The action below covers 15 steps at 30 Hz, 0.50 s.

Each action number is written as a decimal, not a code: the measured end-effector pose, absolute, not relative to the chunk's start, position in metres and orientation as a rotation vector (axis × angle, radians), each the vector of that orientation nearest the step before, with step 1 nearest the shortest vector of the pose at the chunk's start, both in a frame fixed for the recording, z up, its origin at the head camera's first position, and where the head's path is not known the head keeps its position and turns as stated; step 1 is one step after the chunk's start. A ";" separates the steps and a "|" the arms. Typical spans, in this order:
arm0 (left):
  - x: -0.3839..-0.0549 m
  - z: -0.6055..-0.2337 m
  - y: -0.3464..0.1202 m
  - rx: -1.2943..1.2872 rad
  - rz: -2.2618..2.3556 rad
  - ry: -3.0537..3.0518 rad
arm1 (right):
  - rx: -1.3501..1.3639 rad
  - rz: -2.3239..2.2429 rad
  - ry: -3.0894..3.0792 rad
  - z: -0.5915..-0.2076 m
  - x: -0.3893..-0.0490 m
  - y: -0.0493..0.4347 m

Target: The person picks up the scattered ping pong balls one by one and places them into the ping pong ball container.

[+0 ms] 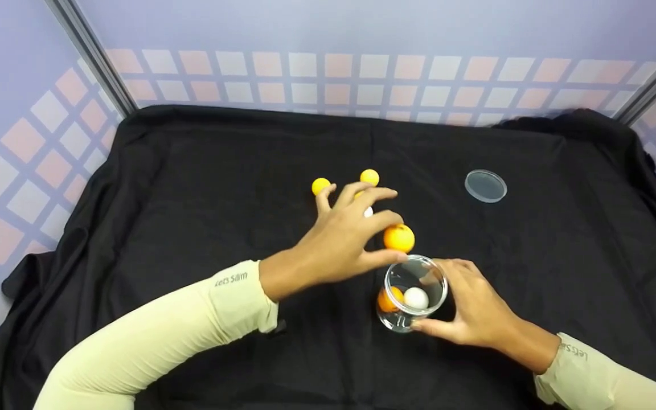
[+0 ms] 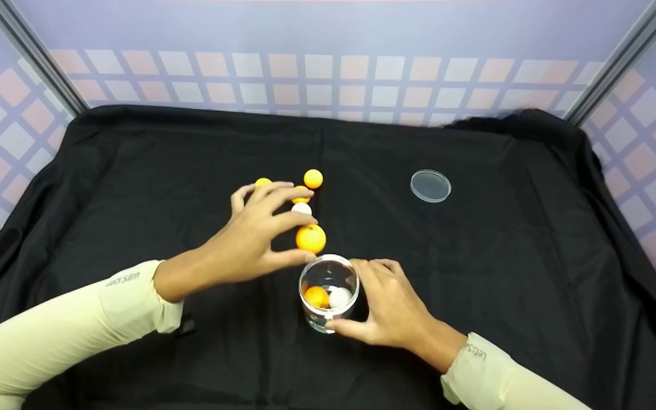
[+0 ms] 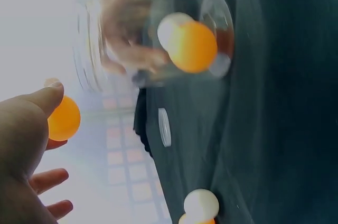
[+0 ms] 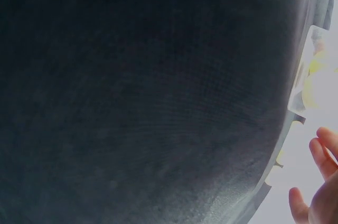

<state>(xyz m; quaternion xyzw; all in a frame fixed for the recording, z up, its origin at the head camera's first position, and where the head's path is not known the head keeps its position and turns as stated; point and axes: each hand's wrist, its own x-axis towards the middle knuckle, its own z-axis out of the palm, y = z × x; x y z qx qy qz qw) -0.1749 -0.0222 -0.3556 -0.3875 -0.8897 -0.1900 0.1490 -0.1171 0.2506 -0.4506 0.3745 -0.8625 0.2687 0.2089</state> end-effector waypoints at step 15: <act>-0.143 -0.358 -0.008 -1.313 -0.567 -2.529 | 1.045 0.698 -2.410 -0.450 -0.117 0.251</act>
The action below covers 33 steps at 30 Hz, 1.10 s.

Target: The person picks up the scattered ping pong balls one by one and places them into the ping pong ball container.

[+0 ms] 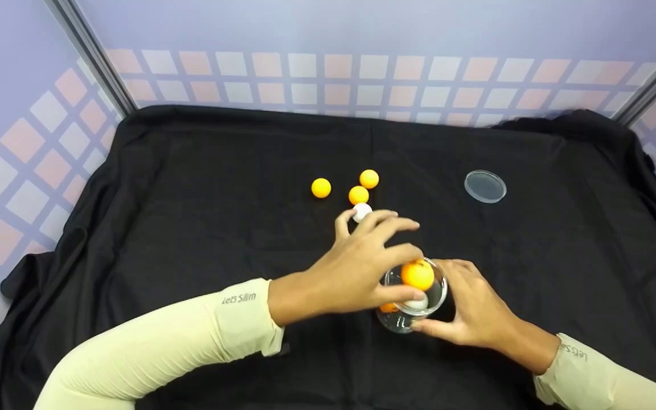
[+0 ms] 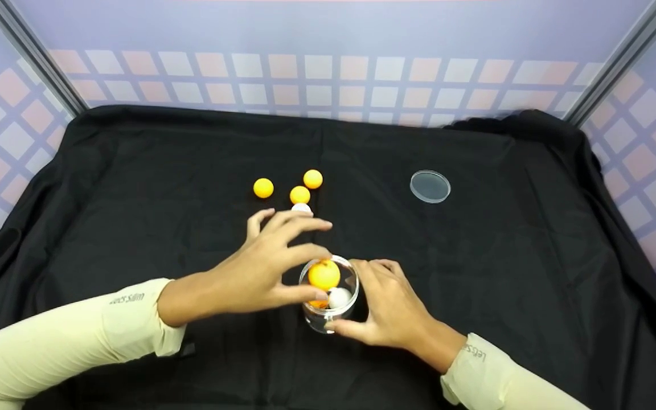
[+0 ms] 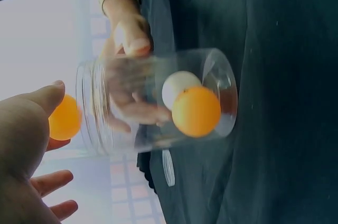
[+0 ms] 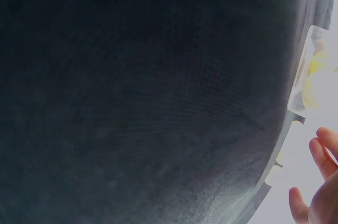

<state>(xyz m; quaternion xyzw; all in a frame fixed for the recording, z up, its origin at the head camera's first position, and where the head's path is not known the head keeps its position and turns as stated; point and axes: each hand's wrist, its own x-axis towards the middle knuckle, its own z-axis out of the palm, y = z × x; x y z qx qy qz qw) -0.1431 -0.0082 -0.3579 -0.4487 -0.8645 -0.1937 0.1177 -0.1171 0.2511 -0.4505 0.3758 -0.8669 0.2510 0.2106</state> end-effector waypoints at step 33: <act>-0.135 -0.368 -0.003 -1.329 -0.523 -2.553 | 1.061 0.707 -2.372 -0.451 -0.118 0.251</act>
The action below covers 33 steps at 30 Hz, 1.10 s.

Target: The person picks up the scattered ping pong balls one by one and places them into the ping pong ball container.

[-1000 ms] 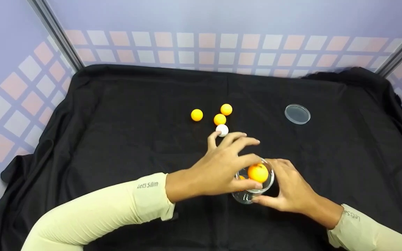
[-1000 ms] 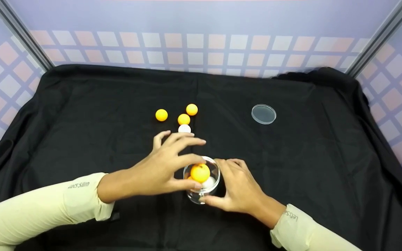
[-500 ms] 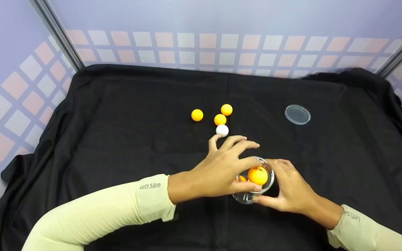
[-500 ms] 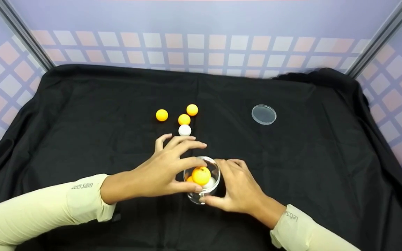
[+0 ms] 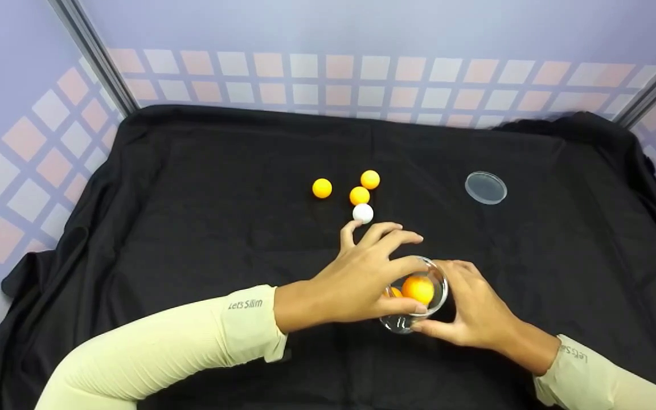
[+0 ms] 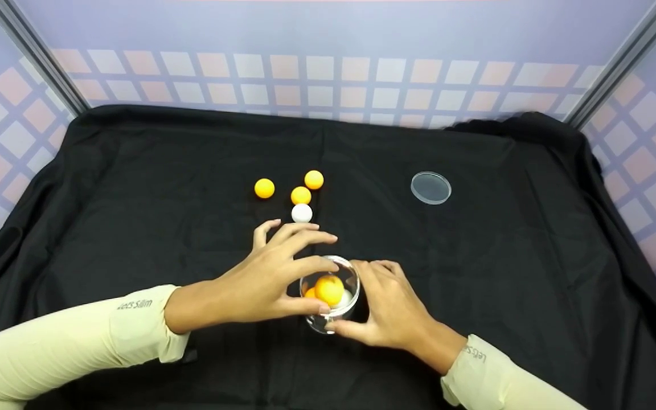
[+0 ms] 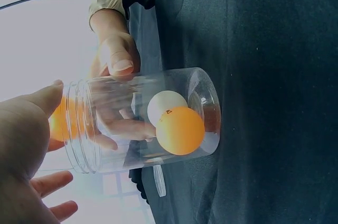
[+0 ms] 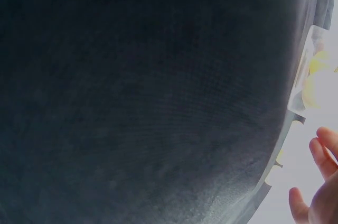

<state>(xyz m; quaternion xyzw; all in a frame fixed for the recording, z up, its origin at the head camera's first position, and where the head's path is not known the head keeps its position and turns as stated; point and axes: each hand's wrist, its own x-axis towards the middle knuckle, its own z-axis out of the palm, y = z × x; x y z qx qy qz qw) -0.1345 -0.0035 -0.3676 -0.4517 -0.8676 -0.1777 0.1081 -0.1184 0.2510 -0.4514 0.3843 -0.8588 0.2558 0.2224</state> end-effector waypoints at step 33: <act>-0.170 -0.366 -0.013 -1.083 -0.655 -2.612 | 1.052 0.720 -2.412 -0.449 -0.117 0.251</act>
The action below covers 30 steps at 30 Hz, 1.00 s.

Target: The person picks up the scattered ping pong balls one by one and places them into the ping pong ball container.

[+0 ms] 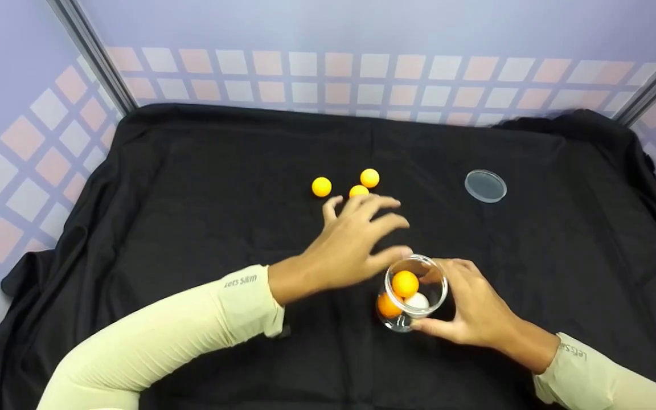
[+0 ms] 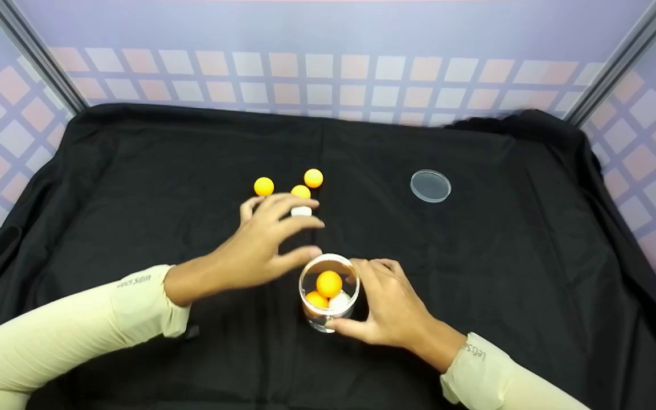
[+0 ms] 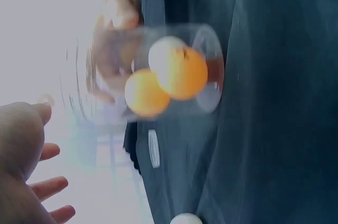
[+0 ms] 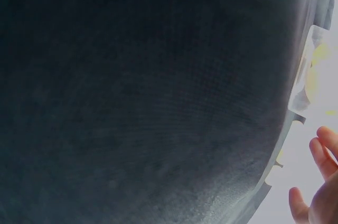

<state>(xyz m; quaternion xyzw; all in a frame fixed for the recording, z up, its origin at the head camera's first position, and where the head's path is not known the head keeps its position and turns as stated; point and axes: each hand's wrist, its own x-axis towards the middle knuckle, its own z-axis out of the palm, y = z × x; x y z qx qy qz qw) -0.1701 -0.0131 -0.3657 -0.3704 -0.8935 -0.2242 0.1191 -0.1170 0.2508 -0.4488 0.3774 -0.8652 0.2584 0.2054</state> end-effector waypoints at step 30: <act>-0.302 -0.418 -0.069 -0.278 -0.782 -2.909 | 1.044 0.762 -2.407 -0.451 -0.118 0.250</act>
